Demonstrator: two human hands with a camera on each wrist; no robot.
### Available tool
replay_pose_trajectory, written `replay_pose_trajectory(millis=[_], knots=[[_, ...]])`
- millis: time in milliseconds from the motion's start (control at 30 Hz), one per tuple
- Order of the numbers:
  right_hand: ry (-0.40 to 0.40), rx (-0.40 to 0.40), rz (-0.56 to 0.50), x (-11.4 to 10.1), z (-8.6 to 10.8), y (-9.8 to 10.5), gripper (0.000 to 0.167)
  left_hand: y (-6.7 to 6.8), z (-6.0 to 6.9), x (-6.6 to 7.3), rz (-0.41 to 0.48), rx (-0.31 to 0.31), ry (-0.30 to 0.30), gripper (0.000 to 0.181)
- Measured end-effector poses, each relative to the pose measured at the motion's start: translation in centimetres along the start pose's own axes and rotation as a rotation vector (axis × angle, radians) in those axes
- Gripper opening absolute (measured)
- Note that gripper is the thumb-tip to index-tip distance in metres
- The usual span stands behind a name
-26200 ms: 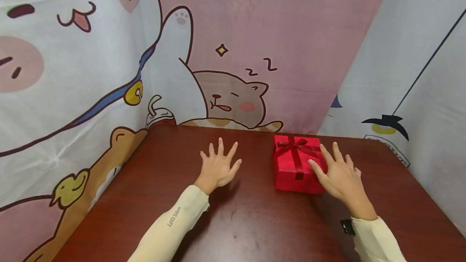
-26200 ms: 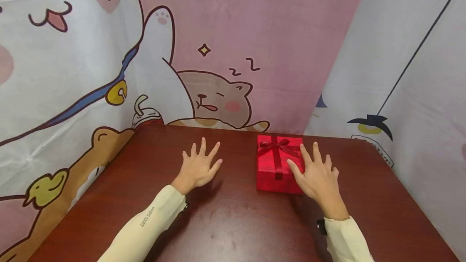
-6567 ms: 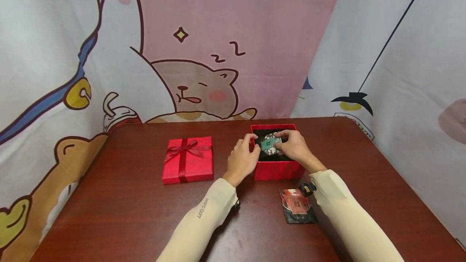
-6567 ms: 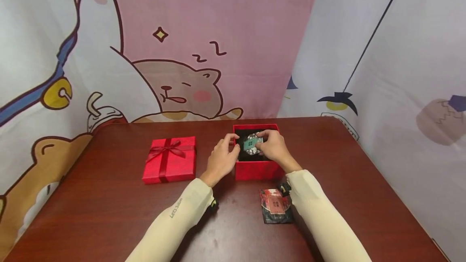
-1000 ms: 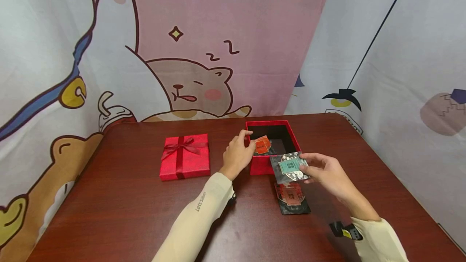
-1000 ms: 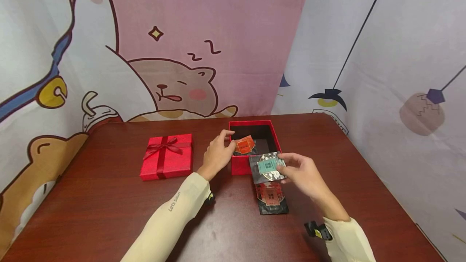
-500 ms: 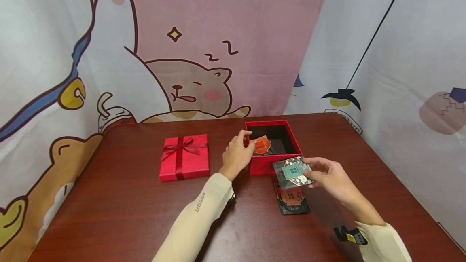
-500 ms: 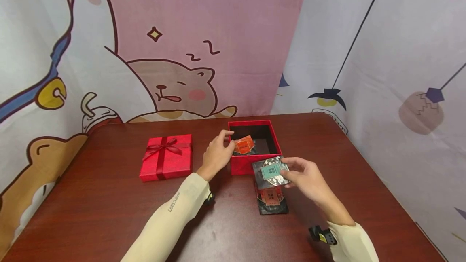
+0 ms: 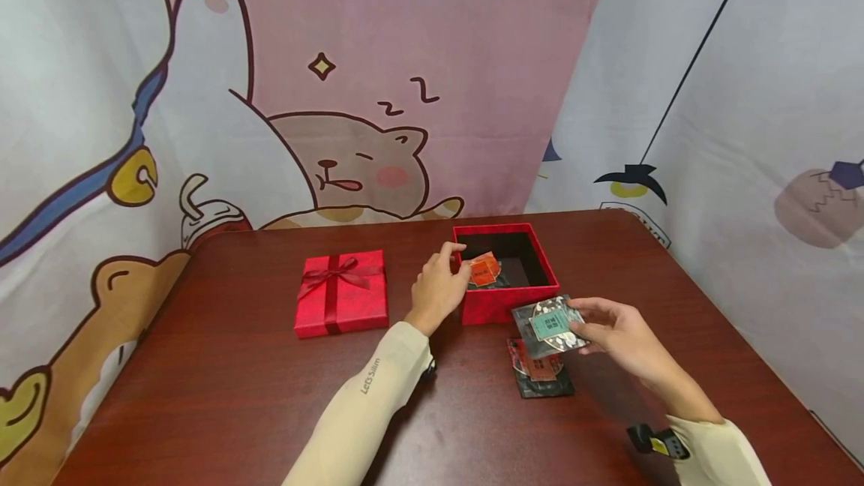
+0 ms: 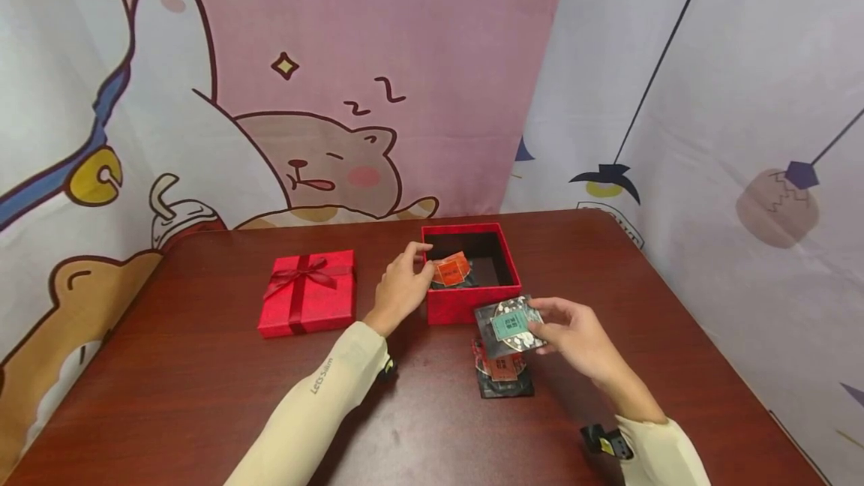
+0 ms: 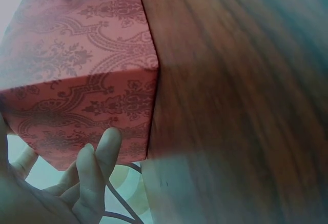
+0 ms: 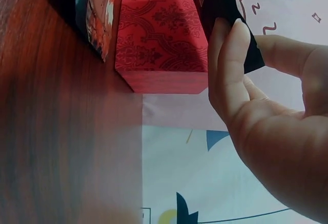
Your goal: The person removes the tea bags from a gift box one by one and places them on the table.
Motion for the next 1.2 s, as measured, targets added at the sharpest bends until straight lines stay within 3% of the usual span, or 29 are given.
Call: replay_pose_trajectory(millis=[1200], knots=[[-0.032, 0.014, 0.021, 1.7, 0.8, 1.3, 0.049, 0.0, 0.1, 0.0, 0.001, -0.008, 0.009, 0.038]])
Point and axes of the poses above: each hand's wrist, its own z-axis away from the middle knuckle, its own y-axis out of the back of the hand, x = y × z, the point moved 8 cm from there along -z, towards the middle knuckle, and after that the axes turned 7 degrees about -y, right-handed, at the moved point
